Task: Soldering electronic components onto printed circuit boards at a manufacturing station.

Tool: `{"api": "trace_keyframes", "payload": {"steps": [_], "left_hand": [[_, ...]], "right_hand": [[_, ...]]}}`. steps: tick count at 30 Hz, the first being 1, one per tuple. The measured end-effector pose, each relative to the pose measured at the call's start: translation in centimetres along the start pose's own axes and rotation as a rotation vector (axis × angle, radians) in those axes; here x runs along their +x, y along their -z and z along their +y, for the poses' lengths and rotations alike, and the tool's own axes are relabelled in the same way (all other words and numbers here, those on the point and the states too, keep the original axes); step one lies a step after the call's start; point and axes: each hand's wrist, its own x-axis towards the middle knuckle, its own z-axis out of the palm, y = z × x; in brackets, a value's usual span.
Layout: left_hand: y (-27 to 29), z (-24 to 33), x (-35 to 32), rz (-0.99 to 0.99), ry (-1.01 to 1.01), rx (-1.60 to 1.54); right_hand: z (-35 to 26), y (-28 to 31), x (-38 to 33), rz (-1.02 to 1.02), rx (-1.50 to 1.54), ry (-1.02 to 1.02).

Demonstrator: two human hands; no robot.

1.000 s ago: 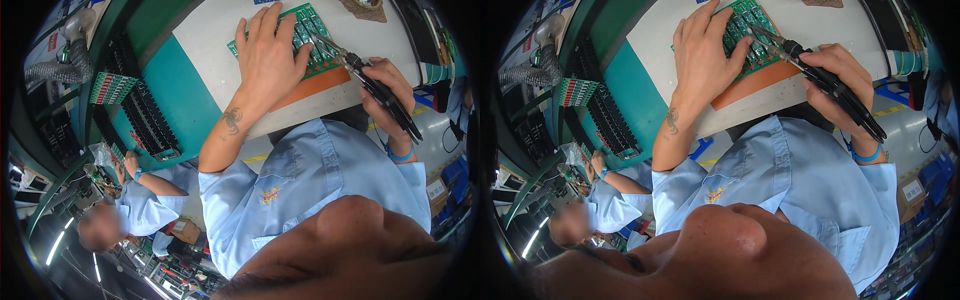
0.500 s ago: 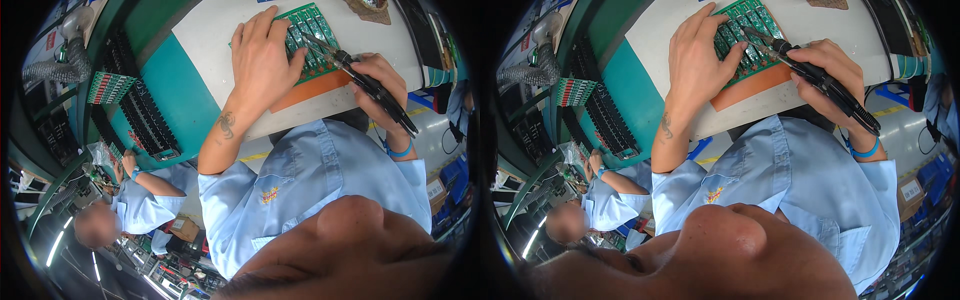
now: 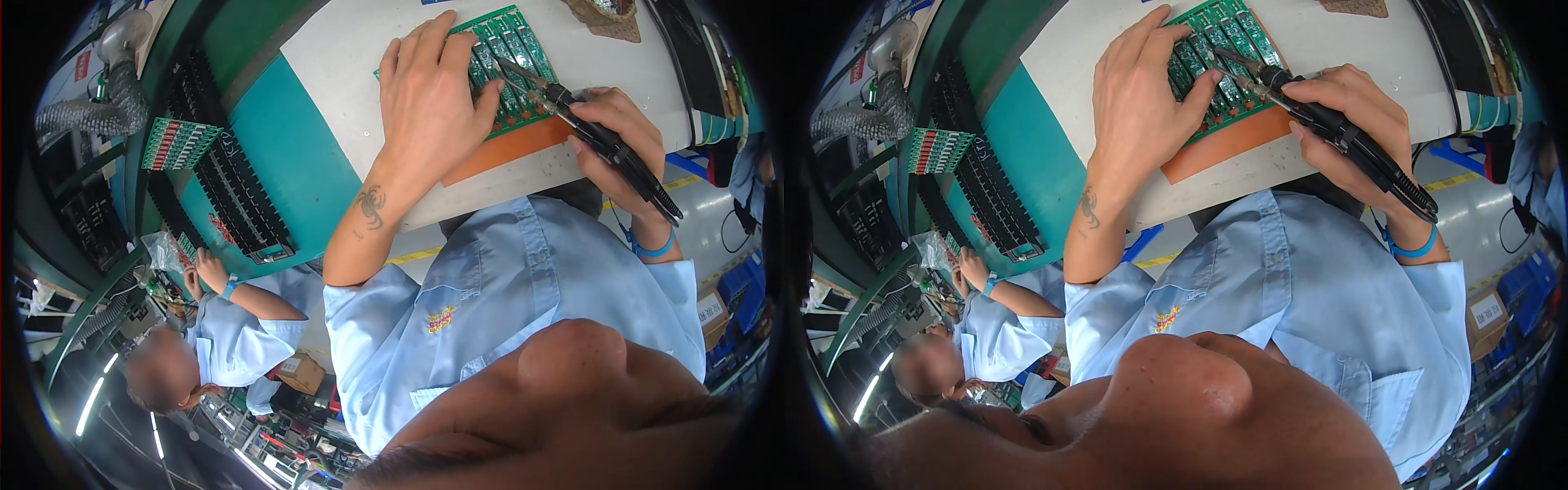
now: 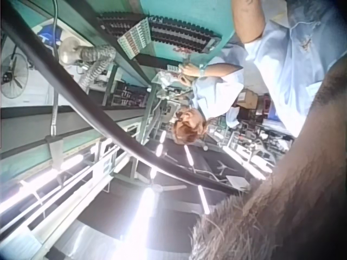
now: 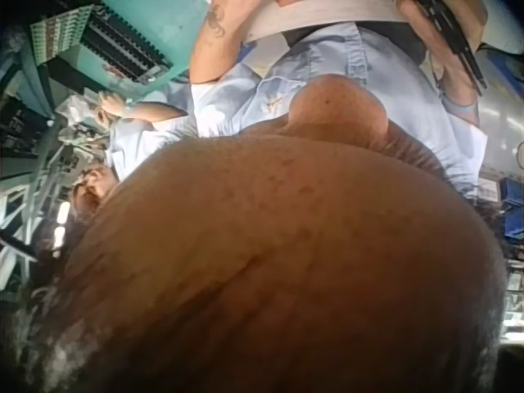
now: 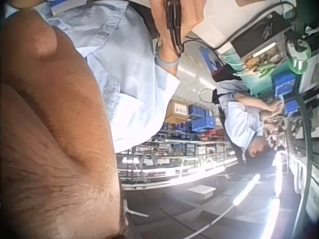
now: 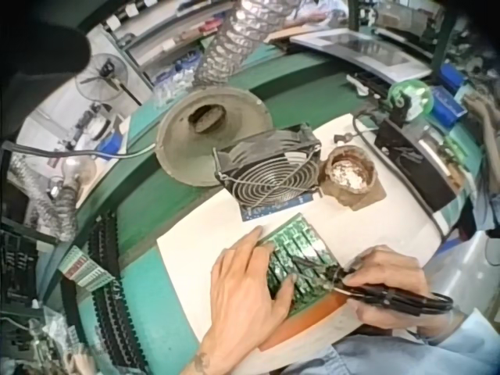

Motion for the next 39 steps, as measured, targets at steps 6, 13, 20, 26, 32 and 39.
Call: {"api": "trace_keyframes", "payload": {"steps": [6, 13, 20, 26, 32, 39], "left_hand": [[-0.8, -0.4, -0.3, 0.003, 0.012, -0.003], [-1.0, -0.6, -0.4, 0.098, -0.018, -0.012], [-0.6, -0.5, -0.5, 0.033, -0.018, 0.024], [1.0, -0.8, -0.6, -0.035, 0.016, 0.029], [-0.9, -2.4, -1.4, 0.106, -0.041, 0.036], [-1.1, -2.2, -1.4, 0.123, -0.034, 0.027]], "right_hand": [[-0.4, 0.6, -0.4, 0.005, 0.017, 0.001], [-0.8, 1.0, -0.8, -0.003, 0.009, 0.006], [-1.3, 0.9, -0.9, -0.001, -0.005, 0.011], [-1.2, 0.2, -0.4, -0.014, 0.010, 0.016], [-0.7, -0.7, 0.0, -0.029, 0.027, 0.006], [-0.3, -0.9, 0.3, -0.031, 0.015, 0.007]]}}
